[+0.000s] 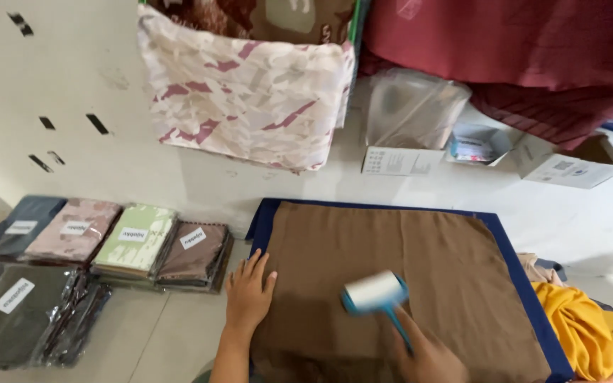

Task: Packaging a hijab into a plastic sleeve and using a lint roller to clean a piece of brown fabric.

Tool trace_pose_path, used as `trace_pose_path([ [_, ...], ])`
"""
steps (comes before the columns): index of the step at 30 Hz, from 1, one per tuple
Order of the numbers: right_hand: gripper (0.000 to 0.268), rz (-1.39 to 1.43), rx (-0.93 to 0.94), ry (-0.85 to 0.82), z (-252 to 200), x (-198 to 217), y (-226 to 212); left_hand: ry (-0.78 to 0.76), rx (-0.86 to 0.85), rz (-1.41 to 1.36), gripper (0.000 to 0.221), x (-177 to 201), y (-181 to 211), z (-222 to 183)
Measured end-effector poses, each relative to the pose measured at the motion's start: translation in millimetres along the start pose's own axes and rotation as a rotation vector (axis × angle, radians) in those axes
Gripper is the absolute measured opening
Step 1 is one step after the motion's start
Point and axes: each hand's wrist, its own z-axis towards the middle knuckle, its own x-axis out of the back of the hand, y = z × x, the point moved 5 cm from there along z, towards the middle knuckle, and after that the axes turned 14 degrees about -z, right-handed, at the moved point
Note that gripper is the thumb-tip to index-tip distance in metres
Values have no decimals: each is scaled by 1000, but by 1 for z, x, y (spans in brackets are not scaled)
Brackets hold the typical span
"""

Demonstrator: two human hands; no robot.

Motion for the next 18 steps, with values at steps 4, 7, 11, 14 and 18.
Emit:
trace_pose_path([
  [4, 42, 57, 295, 510, 118, 8, -111, 2, -7, 16, 59, 1, 0, 0],
  [7, 51, 27, 199, 52, 189, -10, -161, 40, -71, 62, 58, 1, 0, 2],
  [11, 48, 84, 253, -3, 168, 14, -159, 15, -19, 59, 55, 5, 6, 2],
  [14, 48, 76, 258, 134, 109, 4, -105, -3, -10, 42, 57, 4, 4, 0],
  [18, 50, 78, 223, 409, -8, -3, -3, 79, -49, 130, 56, -9, -13, 10],
])
